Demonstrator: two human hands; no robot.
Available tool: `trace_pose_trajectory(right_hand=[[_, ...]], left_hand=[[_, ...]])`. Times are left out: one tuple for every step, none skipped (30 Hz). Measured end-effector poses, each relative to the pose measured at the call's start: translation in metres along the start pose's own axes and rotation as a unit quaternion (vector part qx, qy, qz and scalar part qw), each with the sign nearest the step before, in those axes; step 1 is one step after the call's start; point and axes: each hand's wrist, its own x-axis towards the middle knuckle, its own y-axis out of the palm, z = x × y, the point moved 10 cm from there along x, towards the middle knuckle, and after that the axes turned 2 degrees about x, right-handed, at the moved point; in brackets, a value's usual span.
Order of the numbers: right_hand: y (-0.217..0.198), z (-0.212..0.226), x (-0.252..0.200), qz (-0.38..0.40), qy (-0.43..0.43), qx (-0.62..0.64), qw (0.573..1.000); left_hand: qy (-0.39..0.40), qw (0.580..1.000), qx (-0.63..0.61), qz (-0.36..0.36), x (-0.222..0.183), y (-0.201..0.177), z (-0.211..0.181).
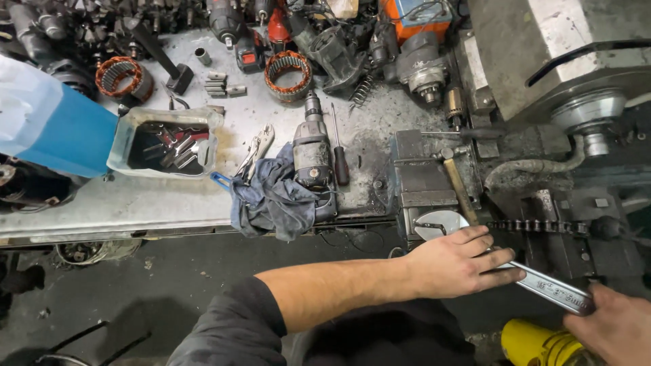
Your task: Loosening and removing a small fastener from a metal component held in a vice using an adjustable wrench and a hammer.
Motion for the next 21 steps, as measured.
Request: trace_pose_trajectory(right_hand=[[0.005, 0.006, -0.003, 0.021, -0.017, -0.016, 1.000], [0.005, 0.009, -0.006, 0.022, -0.015, -0.015, 1.000], [0.010, 0.015, -0.010, 0.043, -0.030, -0.031, 0.998], [0.015, 0.020, -0.015, 0.064, -0.045, -0.045, 0.996], [0.016, 0.020, -0.021, 0.065, -0.038, -0.043, 0.996], [0.021, 0.024, -0.028, 0.085, -0.050, -0.057, 0.993], [0.025, 0.027, -0.033, 0.104, -0.064, -0.071, 0.990], [0.026, 0.028, -0.037, 0.104, -0.059, -0.069, 0.990], [0.031, 0.032, -0.045, 0.126, -0.073, -0.083, 0.986], [0.036, 0.036, -0.054, 0.147, -0.088, -0.097, 0.980], [0.036, 0.038, -0.056, 0.147, -0.086, -0.096, 0.981], [0.039, 0.043, -0.059, 0.165, -0.104, -0.110, 0.975], [0.043, 0.048, -0.064, 0.183, -0.122, -0.124, 0.968], [0.042, 0.051, -0.066, 0.183, -0.120, -0.123, 0.968], [0.047, 0.054, -0.073, 0.202, -0.135, -0.135, 0.961], [0.051, 0.057, -0.080, 0.222, -0.149, -0.147, 0.952], [0.052, 0.059, -0.083, 0.222, -0.146, -0.144, 0.953], [0.057, 0.064, -0.089, 0.240, -0.162, -0.156, 0.944], [0.062, 0.067, -0.097, 0.260, -0.178, -0.166, 0.935], [0.064, 0.069, -0.102, 0.262, -0.174, -0.163, 0.935], [0.067, 0.072, -0.107, 0.279, -0.192, -0.176, 0.924]], left_hand=[[0.005, 1.000, -0.003, 0.001, -0.002, 0.000, 0.000], [0.007, 1.000, -0.005, 0.002, -0.003, 0.000, 0.001], [0.015, 1.000, -0.008, 0.002, -0.004, 0.000, 0.001], [0.024, 1.000, -0.011, 0.002, -0.006, 0.000, 0.001], [0.030, 0.999, -0.015, 0.002, -0.007, 0.000, 0.000], [0.040, 0.999, -0.020, -0.001, -0.008, 0.000, -0.001], [0.049, 0.999, -0.023, -0.004, -0.010, -0.001, -0.002], [0.055, 0.998, -0.026, -0.006, -0.010, -0.001, -0.001], [0.061, 0.998, -0.033, -0.004, -0.011, 0.000, -0.003], [0.068, 0.997, -0.040, -0.002, -0.013, 0.001, -0.004], [0.070, 0.997, -0.040, -0.002, -0.014, 0.001, -0.003], [0.075, 0.996, -0.046, 0.000, -0.014, 0.002, -0.003], [0.080, 0.995, -0.053, 0.003, -0.016, 0.003, -0.003], [0.083, 0.995, -0.053, 0.003, -0.018, 0.002, -0.003], [0.090, 0.994, -0.059, 0.005, -0.019, 0.001, -0.005], [0.098, 0.993, -0.064, 0.007, -0.020, 0.001, -0.006], [0.102, 0.993, -0.066, 0.007, -0.020, 0.000, -0.005], [0.111, 0.992, -0.064, 0.009, -0.020, -0.001, -0.005], [0.119, 0.991, -0.062, 0.012, -0.020, -0.001, -0.006], [0.123, 0.990, -0.066, 0.012, -0.022, 0.000, -0.006], [0.133, 0.988, -0.075, 0.009, -0.023, 0.000, -0.006]])
